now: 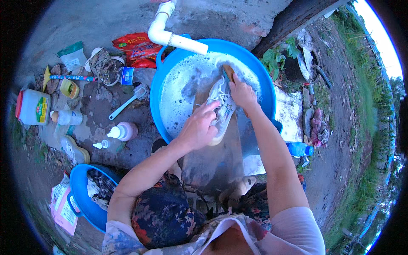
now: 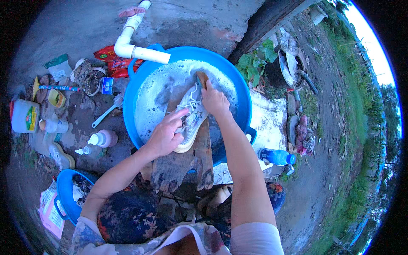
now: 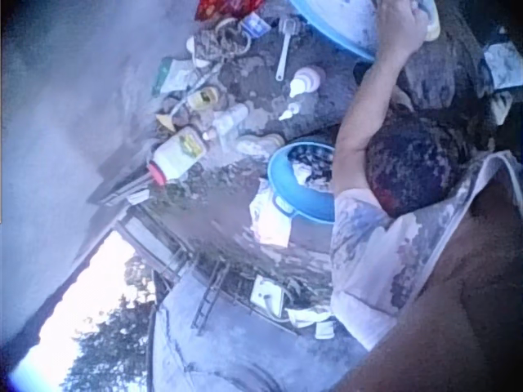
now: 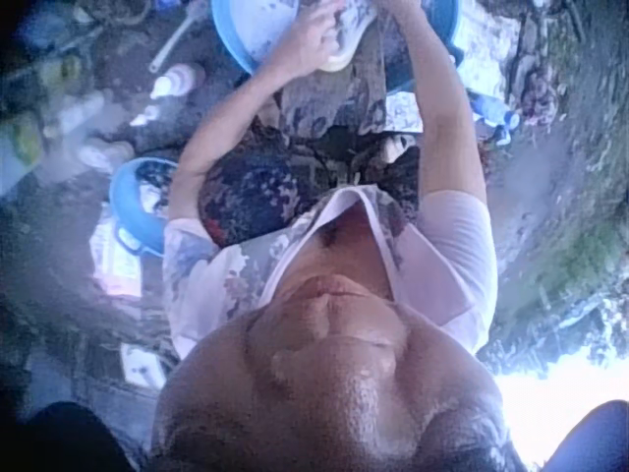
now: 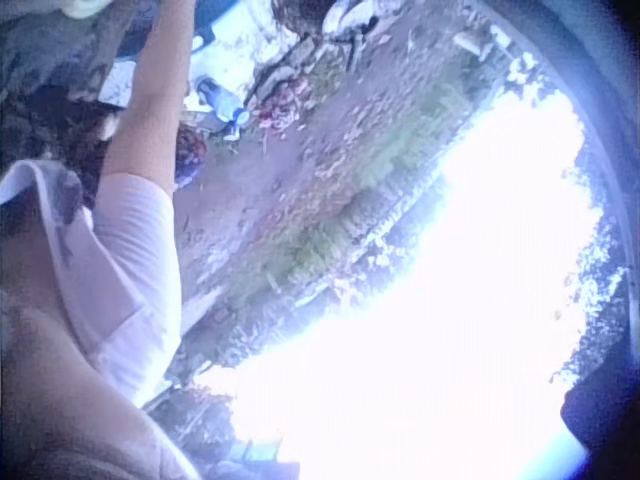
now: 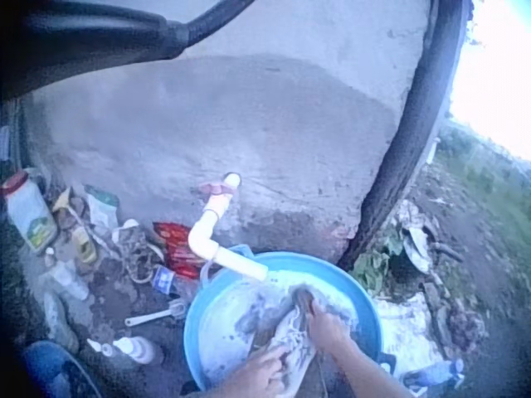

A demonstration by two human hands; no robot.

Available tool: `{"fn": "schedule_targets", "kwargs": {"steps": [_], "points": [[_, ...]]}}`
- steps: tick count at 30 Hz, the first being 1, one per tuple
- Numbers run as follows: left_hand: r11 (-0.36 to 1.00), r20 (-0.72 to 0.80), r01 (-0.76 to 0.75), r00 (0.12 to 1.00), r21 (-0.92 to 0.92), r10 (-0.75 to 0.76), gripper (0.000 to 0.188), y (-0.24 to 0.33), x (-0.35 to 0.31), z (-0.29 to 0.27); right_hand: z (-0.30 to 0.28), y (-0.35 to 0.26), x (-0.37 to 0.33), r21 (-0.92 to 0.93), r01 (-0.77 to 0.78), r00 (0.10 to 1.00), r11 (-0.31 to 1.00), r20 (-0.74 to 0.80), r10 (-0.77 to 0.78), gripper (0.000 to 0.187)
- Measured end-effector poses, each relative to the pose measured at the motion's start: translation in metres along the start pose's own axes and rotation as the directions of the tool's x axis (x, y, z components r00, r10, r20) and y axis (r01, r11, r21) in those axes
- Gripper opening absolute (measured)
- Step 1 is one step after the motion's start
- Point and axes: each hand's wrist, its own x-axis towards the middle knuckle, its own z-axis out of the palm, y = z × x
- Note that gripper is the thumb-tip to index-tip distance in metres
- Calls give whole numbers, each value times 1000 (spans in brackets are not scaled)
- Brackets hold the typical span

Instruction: The person scrubs a white sneaker with a brush in a blue basin of soapy water, then rinses it under a tap. They repeat the process with a second patterned sneaker, scrubbing and rinsing each shoe thoroughly.

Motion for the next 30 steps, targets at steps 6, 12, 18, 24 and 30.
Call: {"fn": "schedule_targets", "kwargs": {"steps": [6,12,18,24,30], "points": [[975,-285,160,938,-153,-198,71,-12,-19,0,-32,-54,-83,145,169,968,975,164,-192,50],[939,-112,287,944,-191,-311,73,-3,-16,4,5,-17,-19,267,-309,941,913,-55,335,53],[985,-315,126,936,-117,-157,37,-18,-11,-15,-70,-16,-40,506,-485,873,713,243,422,47],[913,-211,1,973,408,93,23,-22,-16,-20,-45,-62,-87,33,386,912,922,136,-387,48],[872,-81,-104,984,479,161,14,-17,-7,-6,-4,-8,9,-124,133,978,983,177,-110,51]]}}
